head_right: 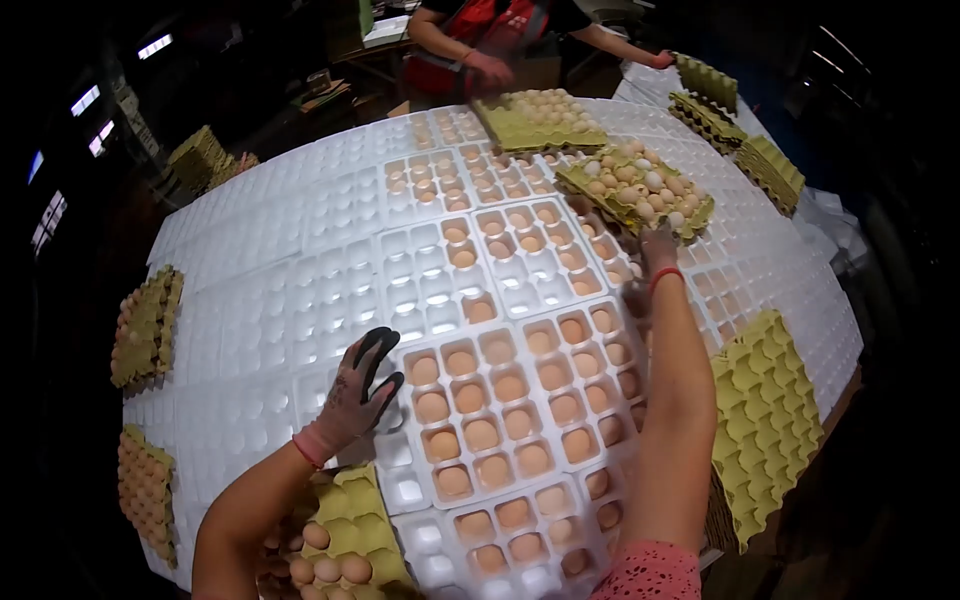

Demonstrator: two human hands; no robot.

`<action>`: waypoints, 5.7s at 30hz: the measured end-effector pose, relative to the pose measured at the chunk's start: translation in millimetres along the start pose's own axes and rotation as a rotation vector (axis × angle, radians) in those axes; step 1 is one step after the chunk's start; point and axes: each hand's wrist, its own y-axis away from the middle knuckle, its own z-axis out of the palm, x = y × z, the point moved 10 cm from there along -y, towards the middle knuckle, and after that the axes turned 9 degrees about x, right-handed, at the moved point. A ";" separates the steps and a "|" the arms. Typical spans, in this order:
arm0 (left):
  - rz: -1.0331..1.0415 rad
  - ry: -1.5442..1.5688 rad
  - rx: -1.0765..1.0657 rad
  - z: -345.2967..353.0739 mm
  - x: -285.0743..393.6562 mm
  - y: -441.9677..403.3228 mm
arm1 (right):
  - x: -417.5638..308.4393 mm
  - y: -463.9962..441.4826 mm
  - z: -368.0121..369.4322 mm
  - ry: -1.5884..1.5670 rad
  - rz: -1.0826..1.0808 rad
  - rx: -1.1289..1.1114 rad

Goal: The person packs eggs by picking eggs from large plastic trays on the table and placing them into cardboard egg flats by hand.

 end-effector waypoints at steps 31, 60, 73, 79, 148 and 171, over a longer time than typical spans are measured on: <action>-0.556 0.243 0.482 -283.6 -60.6 263.4 | -391.6 357.6 -404.4 -1.540 -0.485 -0.605; -0.379 -0.127 -0.145 -121.1 -78.1 98.6 | -420.2 210.0 -258.4 -0.739 -0.437 -0.165; -0.771 -0.035 0.378 -322.5 -48.8 323.0 | -537.5 389.7 -460.1 -1.458 -0.864 -0.453; -0.254 -0.363 -0.226 -250.1 -11.5 307.7 | -481.9 409.8 -496.2 -1.194 -1.103 -0.325; -0.211 -0.444 -0.493 -172.2 100.8 298.5 | -327.6 485.2 -458.9 -1.161 -0.958 -0.318; 0.248 -0.230 -0.888 59.6 285.5 253.8 | -52.2 503.2 -320.5 -1.058 -0.047 0.151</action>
